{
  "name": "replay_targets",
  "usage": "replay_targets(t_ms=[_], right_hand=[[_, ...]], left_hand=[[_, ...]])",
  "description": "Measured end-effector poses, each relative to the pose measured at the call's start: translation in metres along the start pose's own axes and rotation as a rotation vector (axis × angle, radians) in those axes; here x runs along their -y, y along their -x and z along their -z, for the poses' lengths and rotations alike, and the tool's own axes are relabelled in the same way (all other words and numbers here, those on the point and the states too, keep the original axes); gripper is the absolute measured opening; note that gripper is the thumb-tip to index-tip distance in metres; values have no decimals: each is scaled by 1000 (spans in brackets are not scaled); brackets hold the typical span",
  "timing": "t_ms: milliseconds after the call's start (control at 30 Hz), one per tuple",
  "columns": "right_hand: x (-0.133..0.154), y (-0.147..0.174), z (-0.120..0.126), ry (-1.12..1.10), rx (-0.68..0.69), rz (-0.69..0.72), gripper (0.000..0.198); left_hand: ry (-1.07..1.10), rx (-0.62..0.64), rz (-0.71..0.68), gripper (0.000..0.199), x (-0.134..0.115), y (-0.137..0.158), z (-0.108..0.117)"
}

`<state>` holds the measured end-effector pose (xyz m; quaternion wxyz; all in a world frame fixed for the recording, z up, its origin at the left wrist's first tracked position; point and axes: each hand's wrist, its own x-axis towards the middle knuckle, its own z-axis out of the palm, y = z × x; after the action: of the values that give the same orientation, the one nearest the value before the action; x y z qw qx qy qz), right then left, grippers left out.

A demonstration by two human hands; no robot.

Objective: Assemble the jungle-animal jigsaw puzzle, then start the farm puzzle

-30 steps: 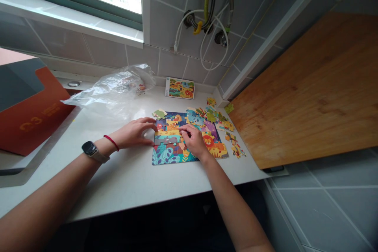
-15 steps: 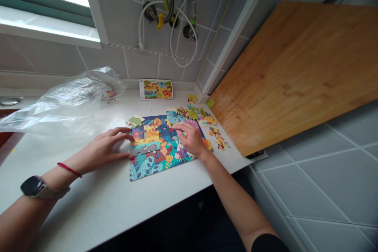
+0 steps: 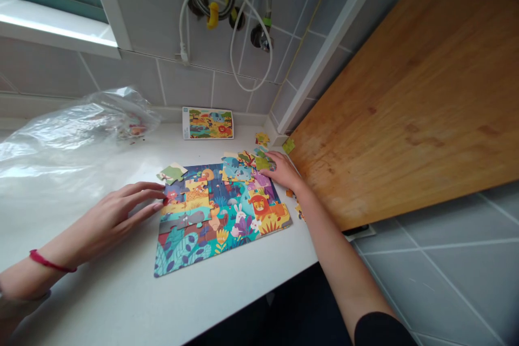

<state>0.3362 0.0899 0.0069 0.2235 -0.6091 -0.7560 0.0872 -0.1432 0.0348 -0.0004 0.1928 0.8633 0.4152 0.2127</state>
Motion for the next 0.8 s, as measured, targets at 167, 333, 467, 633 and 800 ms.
replay_targets(t_ms=[167, 333, 467, 633, 800], right_hand=[[16, -5, -5, 34, 66, 59, 32], [4, 2, 1, -159, -221, -39, 34], [-12, 2, 1, -472, -388, -267, 44], [-17, 2, 0, -588, -356, -393, 47], [-17, 3, 1, -525, -352, -332, 40]], left_hand=[[-16, -6, -39, 45, 5, 4, -3], [-42, 3, -47, 39, 9, 7, -7], [-48, 2, -52, 39, 13, 10, -9], [-68, 33, -28, 39, 19, 13, -11], [-60, 35, -23, 40, 19, 11, -11]])
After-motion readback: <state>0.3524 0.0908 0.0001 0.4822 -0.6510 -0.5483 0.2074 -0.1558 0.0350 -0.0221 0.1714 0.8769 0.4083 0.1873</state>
